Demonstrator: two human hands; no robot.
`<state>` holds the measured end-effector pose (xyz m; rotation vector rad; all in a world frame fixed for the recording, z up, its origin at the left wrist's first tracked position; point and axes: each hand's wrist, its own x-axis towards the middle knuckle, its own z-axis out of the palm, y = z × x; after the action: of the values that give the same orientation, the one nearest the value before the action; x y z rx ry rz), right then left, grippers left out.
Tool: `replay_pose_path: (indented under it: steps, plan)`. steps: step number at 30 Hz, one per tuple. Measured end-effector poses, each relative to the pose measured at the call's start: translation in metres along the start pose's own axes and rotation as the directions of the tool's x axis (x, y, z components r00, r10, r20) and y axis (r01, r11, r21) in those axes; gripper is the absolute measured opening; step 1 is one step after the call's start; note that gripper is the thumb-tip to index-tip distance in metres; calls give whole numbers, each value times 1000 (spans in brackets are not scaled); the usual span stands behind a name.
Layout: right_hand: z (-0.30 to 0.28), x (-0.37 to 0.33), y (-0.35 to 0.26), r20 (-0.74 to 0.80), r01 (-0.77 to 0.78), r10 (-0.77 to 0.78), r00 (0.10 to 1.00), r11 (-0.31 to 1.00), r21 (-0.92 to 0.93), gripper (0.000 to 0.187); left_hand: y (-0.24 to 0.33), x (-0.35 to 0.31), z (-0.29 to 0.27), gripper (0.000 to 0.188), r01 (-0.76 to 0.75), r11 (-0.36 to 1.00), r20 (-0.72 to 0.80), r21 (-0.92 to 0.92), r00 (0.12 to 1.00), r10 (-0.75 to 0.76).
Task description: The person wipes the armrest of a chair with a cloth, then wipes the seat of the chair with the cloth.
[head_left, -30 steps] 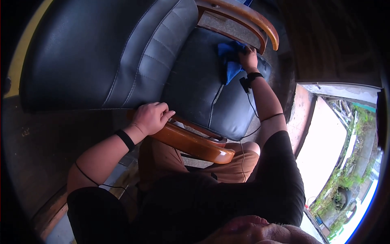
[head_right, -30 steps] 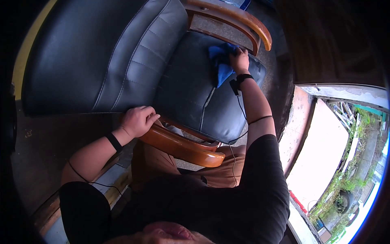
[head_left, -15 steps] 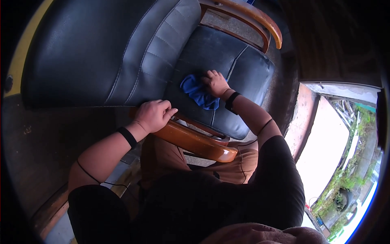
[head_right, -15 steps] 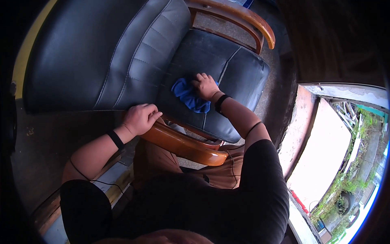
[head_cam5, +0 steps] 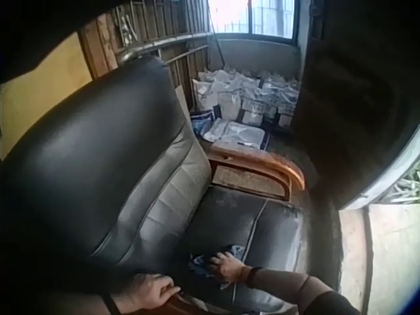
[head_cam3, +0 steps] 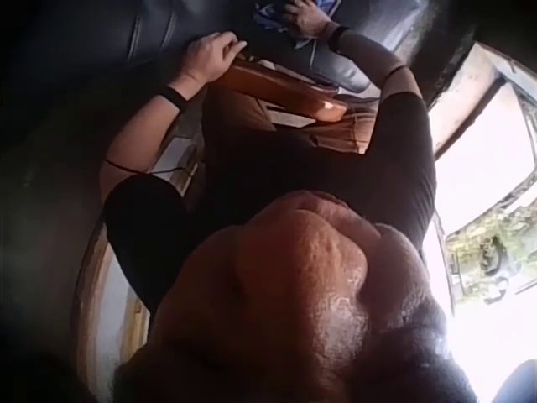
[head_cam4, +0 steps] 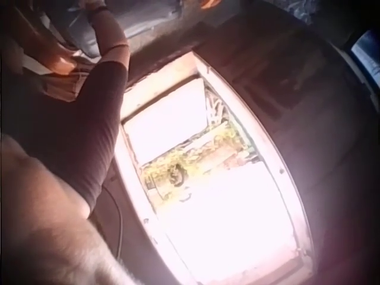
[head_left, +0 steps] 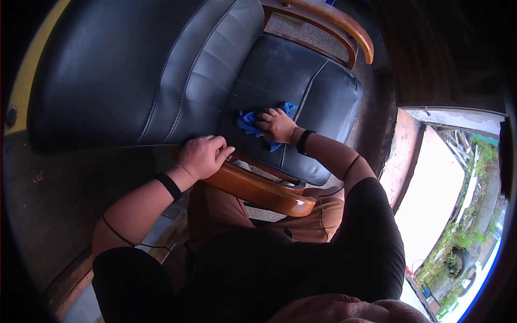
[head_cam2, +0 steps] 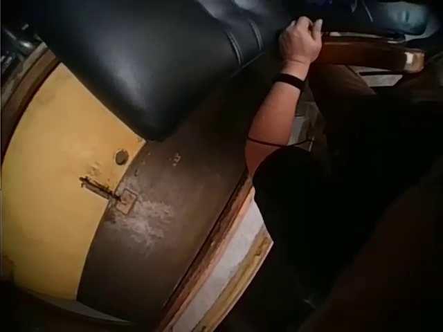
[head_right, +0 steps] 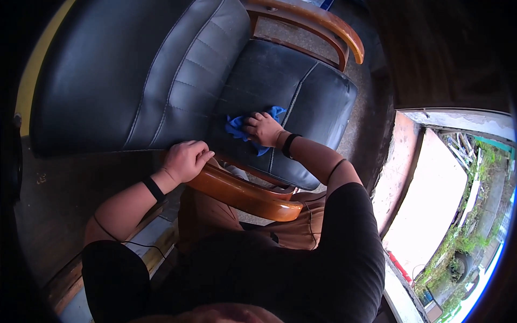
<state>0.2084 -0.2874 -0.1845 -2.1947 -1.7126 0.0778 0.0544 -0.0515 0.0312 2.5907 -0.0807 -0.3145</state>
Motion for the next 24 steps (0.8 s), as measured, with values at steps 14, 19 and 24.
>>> replay_pose_path:
  steps: [14,19,24]
  plan:
    - [-20,53,141,-209,-613,587,782,784,-97,27,-1,4,-1,20,-2,1000,25,-19,1000,3]
    - [17,71,-18,-20,95,-94,995,995,25,20,1,1,-3,20,4,1000,12,-3,1000,-4]
    - [-1,104,113,-129,-427,408,904,864,-267,20,4,2,-3,20,27,1000,32,-15,999,-26]
